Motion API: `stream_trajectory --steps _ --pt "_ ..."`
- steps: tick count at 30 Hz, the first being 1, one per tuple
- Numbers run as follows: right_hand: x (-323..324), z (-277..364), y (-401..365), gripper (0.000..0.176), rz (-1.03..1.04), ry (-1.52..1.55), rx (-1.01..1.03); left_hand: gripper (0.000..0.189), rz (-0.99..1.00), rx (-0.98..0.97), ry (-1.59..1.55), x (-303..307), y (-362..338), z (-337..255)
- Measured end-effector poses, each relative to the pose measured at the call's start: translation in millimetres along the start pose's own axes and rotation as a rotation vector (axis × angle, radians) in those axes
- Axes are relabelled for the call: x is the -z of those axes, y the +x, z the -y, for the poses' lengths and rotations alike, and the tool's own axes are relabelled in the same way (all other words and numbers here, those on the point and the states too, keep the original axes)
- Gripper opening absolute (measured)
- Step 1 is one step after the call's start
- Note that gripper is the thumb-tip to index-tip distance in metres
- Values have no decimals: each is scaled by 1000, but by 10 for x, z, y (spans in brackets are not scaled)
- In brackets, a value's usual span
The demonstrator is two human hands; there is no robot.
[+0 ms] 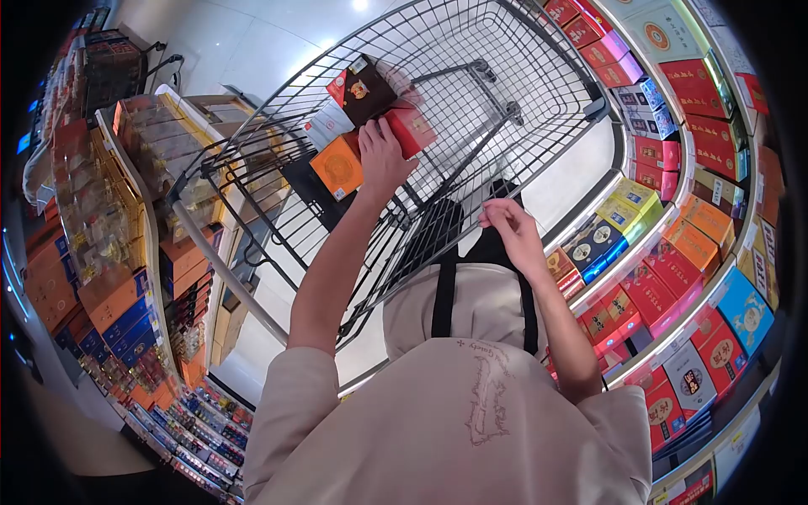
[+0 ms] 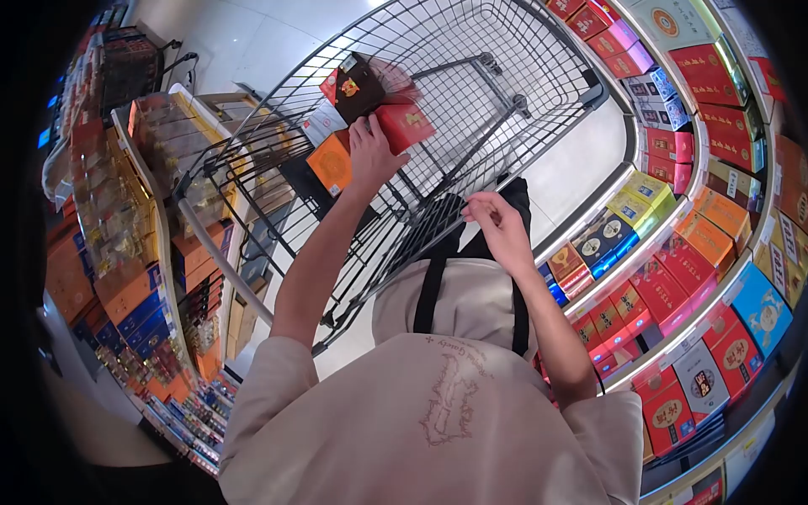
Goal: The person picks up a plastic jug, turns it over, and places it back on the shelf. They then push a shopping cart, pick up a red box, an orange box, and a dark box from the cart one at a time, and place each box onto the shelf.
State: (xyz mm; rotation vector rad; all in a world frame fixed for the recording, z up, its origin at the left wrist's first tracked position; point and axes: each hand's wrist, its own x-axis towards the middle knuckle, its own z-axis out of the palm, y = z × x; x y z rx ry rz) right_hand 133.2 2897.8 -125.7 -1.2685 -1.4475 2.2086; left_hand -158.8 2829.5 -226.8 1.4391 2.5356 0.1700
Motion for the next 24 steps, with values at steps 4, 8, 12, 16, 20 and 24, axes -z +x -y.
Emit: stream_trajectory --steps 4,8,12,16,20,24 --pt "-82 64 74 25 -14 -64 9 115 -81 -44 36 -50 -2 34" --pt "-95 97 114 25 -34 -69 -7 114 -79 -68 33 -22 -32 6" --pt "-81 55 105 25 -38 -76 -3 115 -3 -66 13 -33 3 -1" --pt "-68 34 106 26 -37 -106 34 117 61 -151 48 -90 81 -7" --pt "-43 122 128 26 -36 -139 24 114 80 -269 37 -127 85 -73" --pt "15 180 171 27 -9 -128 -23 111 131 -255 -45 -122 7 -237"
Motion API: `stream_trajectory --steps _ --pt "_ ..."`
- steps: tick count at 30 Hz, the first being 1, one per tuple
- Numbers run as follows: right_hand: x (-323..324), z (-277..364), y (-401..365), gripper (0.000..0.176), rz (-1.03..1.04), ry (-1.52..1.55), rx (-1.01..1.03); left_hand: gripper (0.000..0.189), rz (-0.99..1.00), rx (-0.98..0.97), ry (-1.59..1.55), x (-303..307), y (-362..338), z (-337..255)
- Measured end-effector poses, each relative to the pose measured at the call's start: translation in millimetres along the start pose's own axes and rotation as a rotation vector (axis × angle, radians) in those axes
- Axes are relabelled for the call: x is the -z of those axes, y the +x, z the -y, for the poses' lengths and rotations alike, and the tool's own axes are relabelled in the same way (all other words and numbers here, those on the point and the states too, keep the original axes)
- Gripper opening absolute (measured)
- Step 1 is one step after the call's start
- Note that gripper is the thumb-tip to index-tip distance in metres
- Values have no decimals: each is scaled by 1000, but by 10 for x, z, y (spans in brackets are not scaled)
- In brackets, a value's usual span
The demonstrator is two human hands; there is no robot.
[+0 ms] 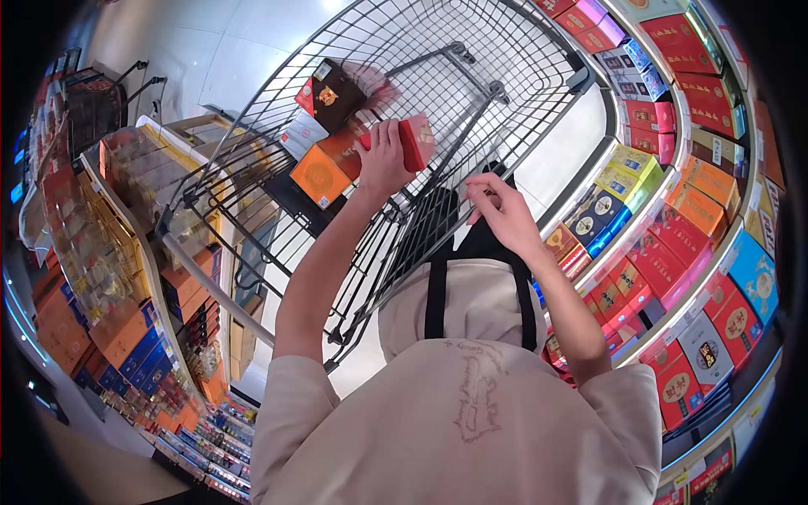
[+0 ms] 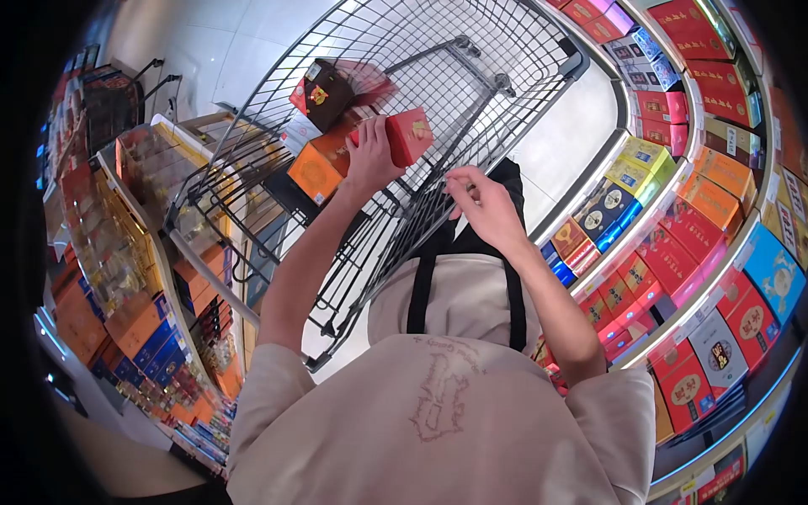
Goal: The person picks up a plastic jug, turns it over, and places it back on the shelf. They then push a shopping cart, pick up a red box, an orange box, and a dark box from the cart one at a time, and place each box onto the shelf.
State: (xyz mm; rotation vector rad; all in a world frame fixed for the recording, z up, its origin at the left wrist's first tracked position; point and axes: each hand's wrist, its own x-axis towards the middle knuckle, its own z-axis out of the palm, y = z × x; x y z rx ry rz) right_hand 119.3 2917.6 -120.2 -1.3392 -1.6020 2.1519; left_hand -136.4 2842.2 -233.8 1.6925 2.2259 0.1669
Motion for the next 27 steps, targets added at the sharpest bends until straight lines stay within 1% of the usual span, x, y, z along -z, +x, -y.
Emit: stream_trajectory --steps 2,3,4,5,7,9,11,12,13,16,17,19,20,22,23,25,26,27 --pt "60 21 6 28 11 2 3 111 -18 10 -26 -11 -12 -71" --pt "98 81 18 29 49 -43 16 111 -42 31 -49 3 -12 -105" --pt "141 148 34 30 88 -87 29 112 -19 55 -77 23 -17 -129" --pt "213 232 54 30 86 -85 29 112 -17 53 -75 42 -11 -146" --pt "395 425 134 33 187 -29 -171 114 16 94 -129 76 29 -180" --pt "540 433 299 36 179 -35 -140 115 19 92 -138 101 114 -227" --pt "657 487 459 39 97 -68 -71 116 29 101 -151 109 142 -294" --pt "729 490 562 39 87 -68 -40 113 17 93 -154 114 167 -336" --pt "777 495 661 39 85 -68 -39 110 4 85 -157 130 193 -373" --pt "889 506 1001 35 29 -59 13 112 -28 93 -221 105 234 -416" --pt "896 486 1165 35 33 -61 16 112 -32 96 -221 100 232 -426" --pt "921 349 1550 36 33 -139 -52 116 -65 103 -248 109 219 -465" --pt "951 153 1824 36 38 -140 -53 118 -24 135 -262 117 233 -478" --pt "940 -305 2372 38 13 -457 12 118 -15 149 -267 110 227 -512" --pt "886 -395 2483 38 27 -452 12 119 -2 157 -274 112 207 -509" --pt "774 -604 2697 35 96 -755 -57 119 -1 169 -266 101 167 -480" --pt "748 -737 2833 39 207 -802 -77 120 -3 165 -269 76 163 -473" --pt "729 -727 2853 39 223 -802 -85 120 7 180 -272 56 141 -457"
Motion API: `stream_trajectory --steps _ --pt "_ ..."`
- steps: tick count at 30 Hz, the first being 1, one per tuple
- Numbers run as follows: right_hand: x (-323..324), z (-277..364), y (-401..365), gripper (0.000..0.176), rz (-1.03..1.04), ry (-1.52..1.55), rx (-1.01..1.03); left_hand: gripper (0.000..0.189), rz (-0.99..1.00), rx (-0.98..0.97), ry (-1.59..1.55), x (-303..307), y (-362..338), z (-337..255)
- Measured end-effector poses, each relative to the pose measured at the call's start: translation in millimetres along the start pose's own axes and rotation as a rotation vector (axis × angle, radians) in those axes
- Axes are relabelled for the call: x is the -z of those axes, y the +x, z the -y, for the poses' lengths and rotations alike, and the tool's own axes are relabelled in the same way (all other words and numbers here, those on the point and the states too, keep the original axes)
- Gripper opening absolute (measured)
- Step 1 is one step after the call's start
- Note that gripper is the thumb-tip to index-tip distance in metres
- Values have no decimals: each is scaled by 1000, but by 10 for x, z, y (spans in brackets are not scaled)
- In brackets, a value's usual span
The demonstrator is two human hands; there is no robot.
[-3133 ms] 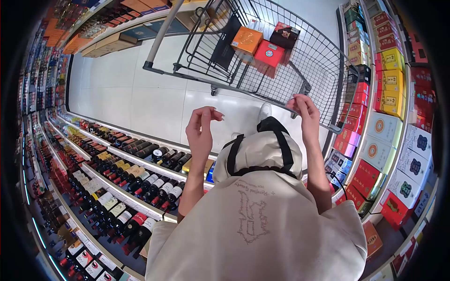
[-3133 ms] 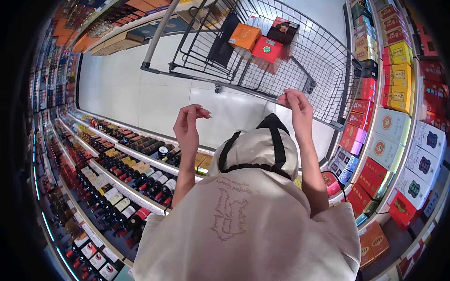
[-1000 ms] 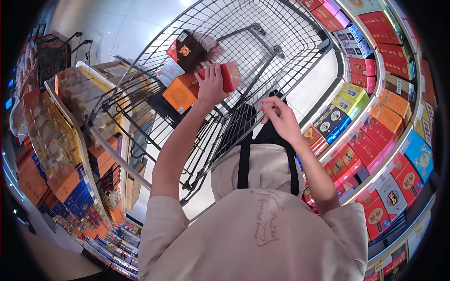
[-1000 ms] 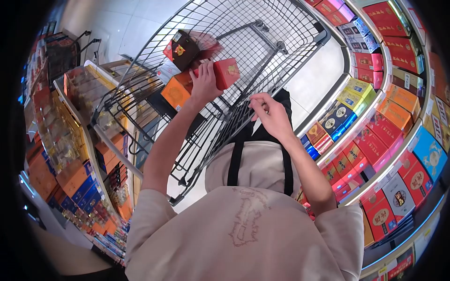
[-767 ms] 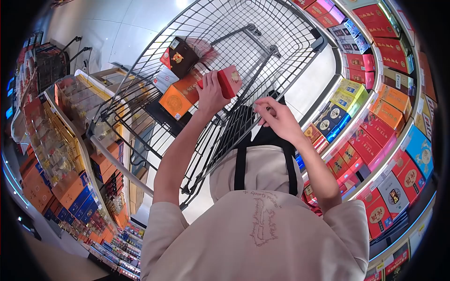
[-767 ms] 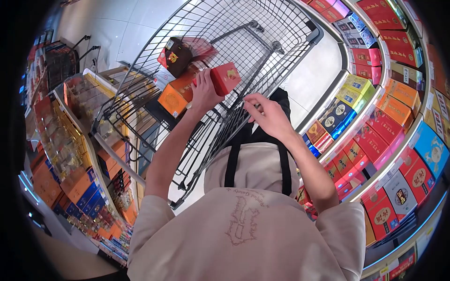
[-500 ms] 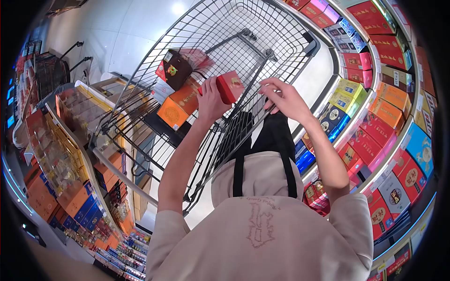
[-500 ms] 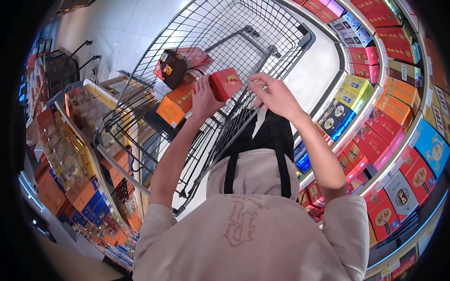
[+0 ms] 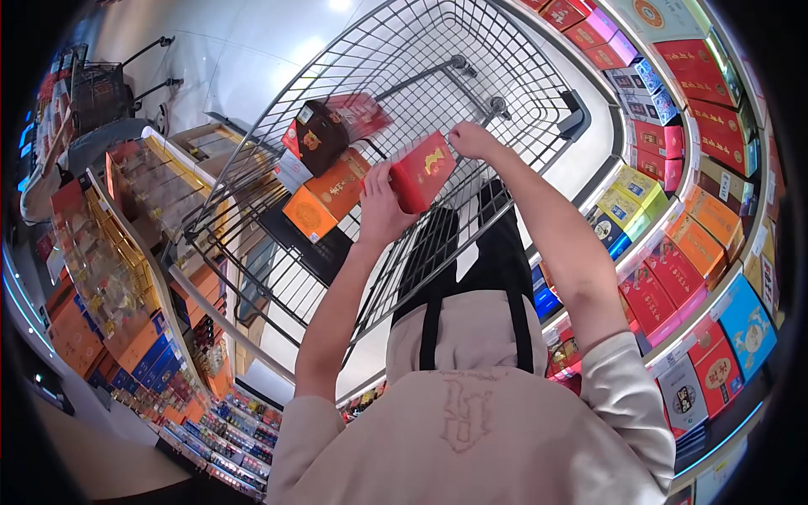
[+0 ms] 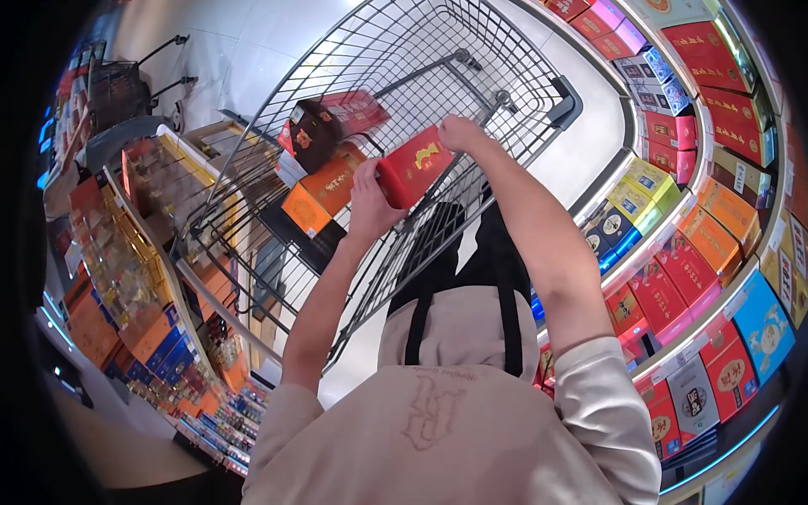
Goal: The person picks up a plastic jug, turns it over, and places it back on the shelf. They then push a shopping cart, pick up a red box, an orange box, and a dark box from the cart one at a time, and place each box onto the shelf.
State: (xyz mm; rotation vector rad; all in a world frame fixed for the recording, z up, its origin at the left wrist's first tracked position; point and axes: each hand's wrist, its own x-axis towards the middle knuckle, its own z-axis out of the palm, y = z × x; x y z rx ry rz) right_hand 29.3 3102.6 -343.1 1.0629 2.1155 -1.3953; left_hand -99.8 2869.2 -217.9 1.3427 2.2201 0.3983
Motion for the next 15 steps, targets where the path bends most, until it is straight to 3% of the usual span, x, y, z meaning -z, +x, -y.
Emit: stream_trajectory --steps 4,6,11,15 --pt "-34 48 252 40 80 -37 1 121 -44 16 -30 39 -87 139" --pt "-126 0 434 42 59 3 -130 120 -93 140 -98 71 -127 198" --pt "-444 66 807 75 124 2 -149 119 -26 252 -157 147 -164 314" --pt "-638 134 978 88 302 -57 -186 119 -59 229 -158 134 -163 361"
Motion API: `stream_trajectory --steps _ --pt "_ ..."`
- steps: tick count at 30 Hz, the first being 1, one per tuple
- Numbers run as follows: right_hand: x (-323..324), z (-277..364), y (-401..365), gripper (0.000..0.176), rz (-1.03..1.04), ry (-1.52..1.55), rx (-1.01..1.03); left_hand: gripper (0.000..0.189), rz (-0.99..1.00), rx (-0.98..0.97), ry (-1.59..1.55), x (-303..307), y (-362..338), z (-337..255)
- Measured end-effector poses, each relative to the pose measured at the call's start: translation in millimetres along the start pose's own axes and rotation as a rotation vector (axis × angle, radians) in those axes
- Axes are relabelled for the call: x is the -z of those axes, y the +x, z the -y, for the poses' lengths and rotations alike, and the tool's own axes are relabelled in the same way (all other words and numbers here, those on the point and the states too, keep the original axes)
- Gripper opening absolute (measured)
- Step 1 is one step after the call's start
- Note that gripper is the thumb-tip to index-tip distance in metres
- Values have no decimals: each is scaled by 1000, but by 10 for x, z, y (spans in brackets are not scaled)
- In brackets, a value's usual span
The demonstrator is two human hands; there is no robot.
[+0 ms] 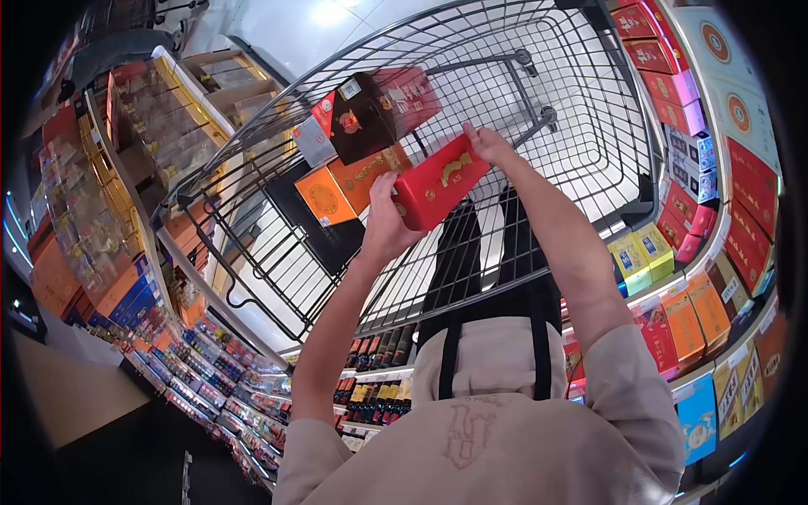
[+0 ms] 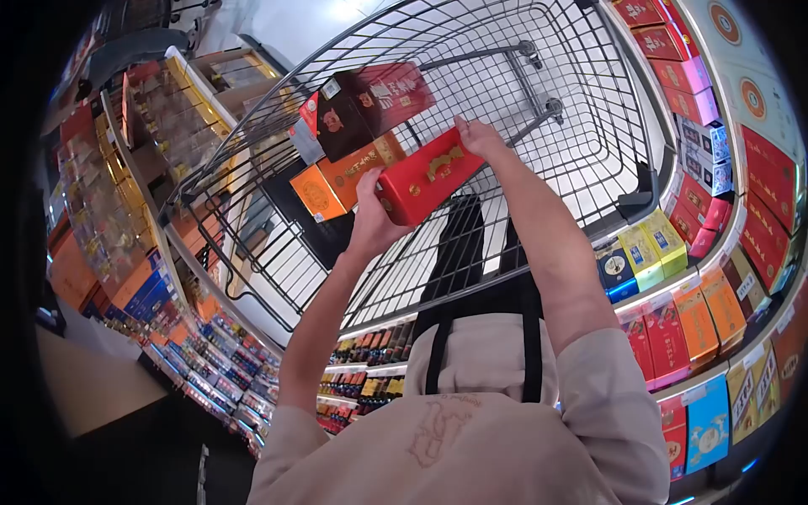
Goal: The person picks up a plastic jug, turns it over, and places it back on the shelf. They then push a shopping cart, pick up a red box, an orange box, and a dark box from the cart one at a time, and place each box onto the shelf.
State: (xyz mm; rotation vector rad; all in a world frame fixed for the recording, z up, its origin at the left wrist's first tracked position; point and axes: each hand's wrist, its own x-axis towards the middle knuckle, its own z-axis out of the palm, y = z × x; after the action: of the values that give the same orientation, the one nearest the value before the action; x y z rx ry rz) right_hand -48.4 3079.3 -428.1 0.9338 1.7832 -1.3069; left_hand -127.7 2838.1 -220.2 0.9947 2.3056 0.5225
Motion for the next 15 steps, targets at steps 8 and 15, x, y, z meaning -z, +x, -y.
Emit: stream_trajectory --steps 8,15 --pt "-231 -305 304 104 41 413 -80 116 2 23 -100 -41 58 20" --pt "-106 -264 164 88 66 563 -125 119 -58 -89 -62 -34 33 -6"
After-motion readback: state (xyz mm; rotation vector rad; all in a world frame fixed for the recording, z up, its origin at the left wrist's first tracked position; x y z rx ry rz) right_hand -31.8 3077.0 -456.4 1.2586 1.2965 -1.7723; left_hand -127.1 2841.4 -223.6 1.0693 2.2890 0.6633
